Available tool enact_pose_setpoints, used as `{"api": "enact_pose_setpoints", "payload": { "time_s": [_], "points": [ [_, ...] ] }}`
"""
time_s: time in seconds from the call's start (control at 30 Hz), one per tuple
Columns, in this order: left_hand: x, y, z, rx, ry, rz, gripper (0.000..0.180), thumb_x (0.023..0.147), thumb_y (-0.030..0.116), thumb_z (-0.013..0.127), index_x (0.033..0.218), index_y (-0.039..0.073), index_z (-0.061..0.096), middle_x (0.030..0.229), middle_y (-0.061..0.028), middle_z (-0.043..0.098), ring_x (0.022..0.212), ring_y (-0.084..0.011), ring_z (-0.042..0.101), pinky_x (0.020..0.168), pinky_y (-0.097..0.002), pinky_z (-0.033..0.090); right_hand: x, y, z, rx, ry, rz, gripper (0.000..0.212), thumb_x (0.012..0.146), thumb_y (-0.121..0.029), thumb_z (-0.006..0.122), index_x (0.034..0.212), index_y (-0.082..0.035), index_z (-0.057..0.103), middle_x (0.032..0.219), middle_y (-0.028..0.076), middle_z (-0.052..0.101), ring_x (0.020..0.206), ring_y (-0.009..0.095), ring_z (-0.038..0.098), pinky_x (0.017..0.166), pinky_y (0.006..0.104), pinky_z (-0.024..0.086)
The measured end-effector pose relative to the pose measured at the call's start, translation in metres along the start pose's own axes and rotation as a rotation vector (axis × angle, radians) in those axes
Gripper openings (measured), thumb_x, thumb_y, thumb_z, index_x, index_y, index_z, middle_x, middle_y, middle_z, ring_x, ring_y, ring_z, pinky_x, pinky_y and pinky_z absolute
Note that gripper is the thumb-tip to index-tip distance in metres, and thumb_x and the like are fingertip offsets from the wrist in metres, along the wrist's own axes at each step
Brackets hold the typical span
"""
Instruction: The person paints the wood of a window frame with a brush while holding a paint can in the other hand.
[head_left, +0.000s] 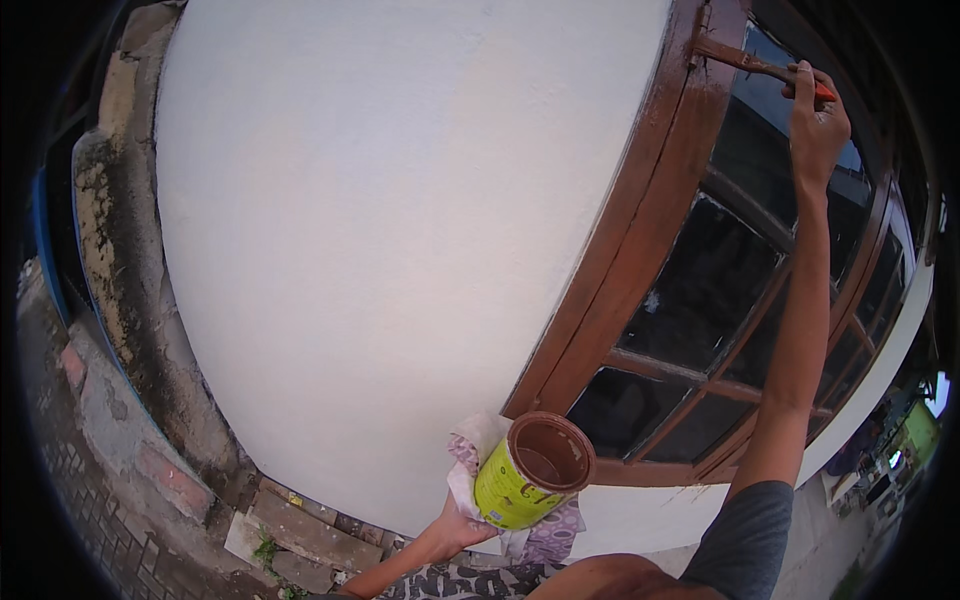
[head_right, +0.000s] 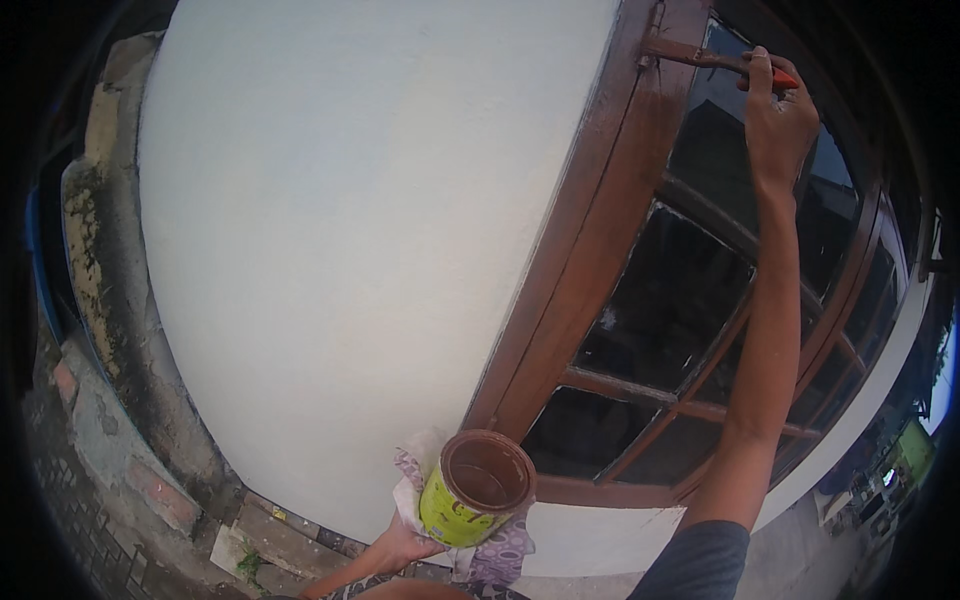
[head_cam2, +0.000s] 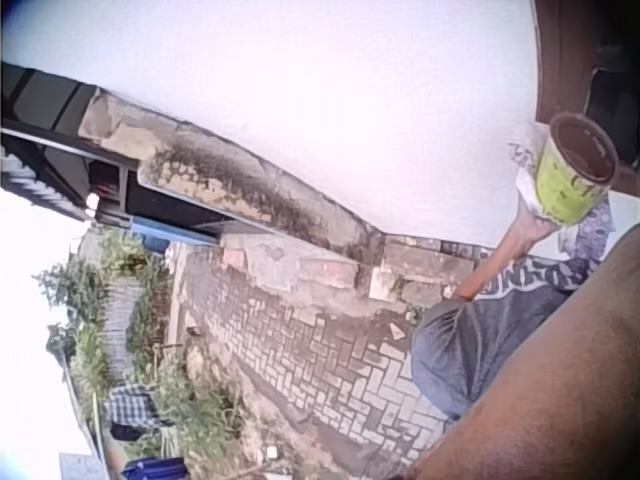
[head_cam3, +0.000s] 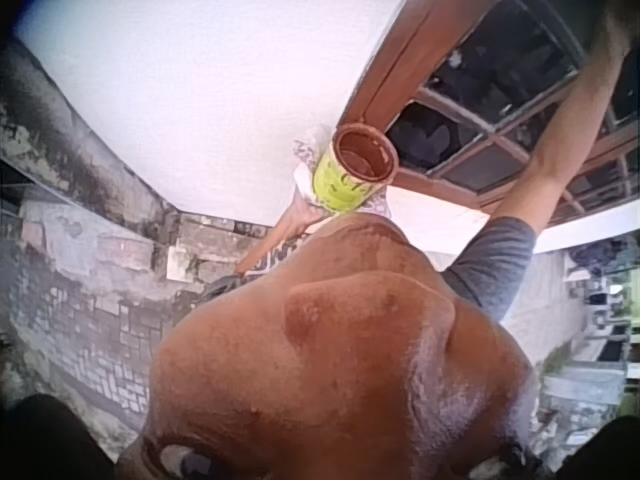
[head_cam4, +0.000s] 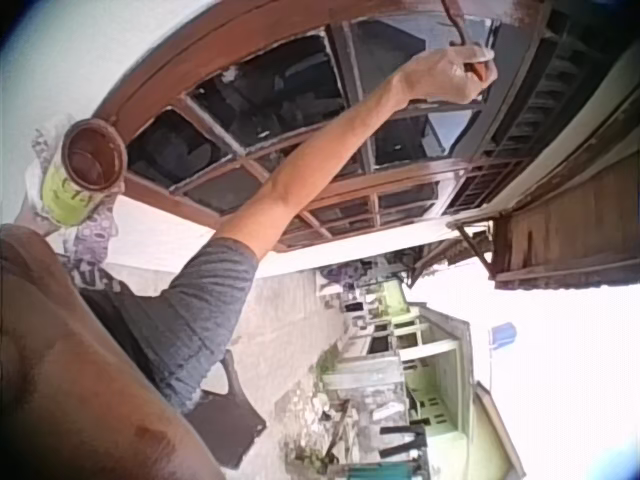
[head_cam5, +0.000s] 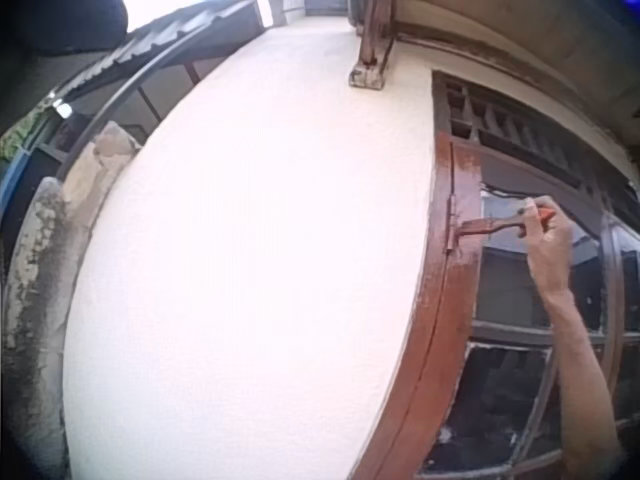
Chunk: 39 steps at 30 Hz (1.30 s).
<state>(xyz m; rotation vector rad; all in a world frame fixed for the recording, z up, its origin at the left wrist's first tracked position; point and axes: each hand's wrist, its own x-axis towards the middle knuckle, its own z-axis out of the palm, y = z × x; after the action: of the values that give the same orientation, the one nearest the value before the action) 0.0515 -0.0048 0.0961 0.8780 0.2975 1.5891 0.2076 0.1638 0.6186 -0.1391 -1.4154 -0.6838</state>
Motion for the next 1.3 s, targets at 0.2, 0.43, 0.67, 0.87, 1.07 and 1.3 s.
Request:
{"api": "enact_pose_setpoints", "payload": {
  "time_s": [0.2,0.43,0.67,0.87,1.07,1.3],
  "points": [
    [0.0,0.01,0.008,0.057,-0.008,-0.091,0.071,0.083,0.018,0.067,0.142,0.011,0.029,0.137,-0.0066,0.047,0.124,-0.0201,0.049,0.103,-0.0415,0.042,-0.002,-0.009,-0.006,-0.029,0.045,-0.051,0.03,0.093,-0.032,0.058,0.099,-0.006,0.071,0.075,0.004,0.069,0.073,0.01,0.064,0.071,0.0247,0.047],
    [-0.002,-0.001,-0.007,0.673,-0.017,0.215,0.062,0.093,0.031,0.054,0.145,0.016,0.026,0.143,-0.0032,0.043,0.128,-0.021,0.046,0.105,-0.045,0.04,-0.014,-0.022,-0.002,-0.142,0.041,-0.081,0.029,0.093,-0.031,0.059,0.097,-0.005,0.071,0.074,0.003,0.069,0.073,0.01,0.064,0.069,0.0245,0.047],
    [0.0,0.014,0.005,-0.018,0.148,-0.283,0.053,0.096,0.025,0.049,0.144,0.015,0.028,0.141,-0.0045,0.044,0.125,-0.0213,0.049,0.104,-0.045,0.041,-0.021,-0.018,0.005,0.036,0.007,-0.099,0.029,0.093,-0.033,0.06,0.095,-0.006,0.071,0.073,0.004,0.068,0.07,0.01,0.062,0.068,0.0237,0.047],
    [-0.003,0.017,0.007,0.353,0.041,-0.094,0.053,0.096,0.027,0.048,0.144,0.014,0.027,0.142,-0.0049,0.043,0.126,-0.0206,0.047,0.104,-0.0435,0.042,-0.018,-0.013,-0.004,-0.09,0.056,-0.058,0.03,0.093,-0.032,0.059,0.096,-0.005,0.071,0.072,0.003,0.067,0.071,0.009,0.062,0.069,0.0237,0.046],
    [-0.001,0.012,0.003,0.348,-0.034,0.03,0.064,0.089,0.019,0.06,0.144,0.014,0.027,0.141,-0.0061,0.043,0.128,-0.0199,0.045,0.104,-0.0425,0.042,-0.012,-0.014,0.005,0.053,0.045,-0.04,0.03,0.093,-0.032,0.06,0.096,-0.005,0.071,0.073,0.003,0.068,0.071,0.009,0.062,0.069,0.0246,0.046],
    [0.002,0.003,-0.014,0.621,-0.046,0.076,0.091,0.071,0.001,0.077,0.143,0.011,0.023,0.138,-0.007,0.044,0.125,-0.0186,0.047,0.104,-0.0382,0.042,0.016,0.003,0.005,-0.014,0.115,-0.017,0.03,0.092,-0.032,0.06,0.096,-0.004,0.071,0.074,0.004,0.068,0.07,0.009,0.06,0.069,0.0246,0.046]
  ]
}}
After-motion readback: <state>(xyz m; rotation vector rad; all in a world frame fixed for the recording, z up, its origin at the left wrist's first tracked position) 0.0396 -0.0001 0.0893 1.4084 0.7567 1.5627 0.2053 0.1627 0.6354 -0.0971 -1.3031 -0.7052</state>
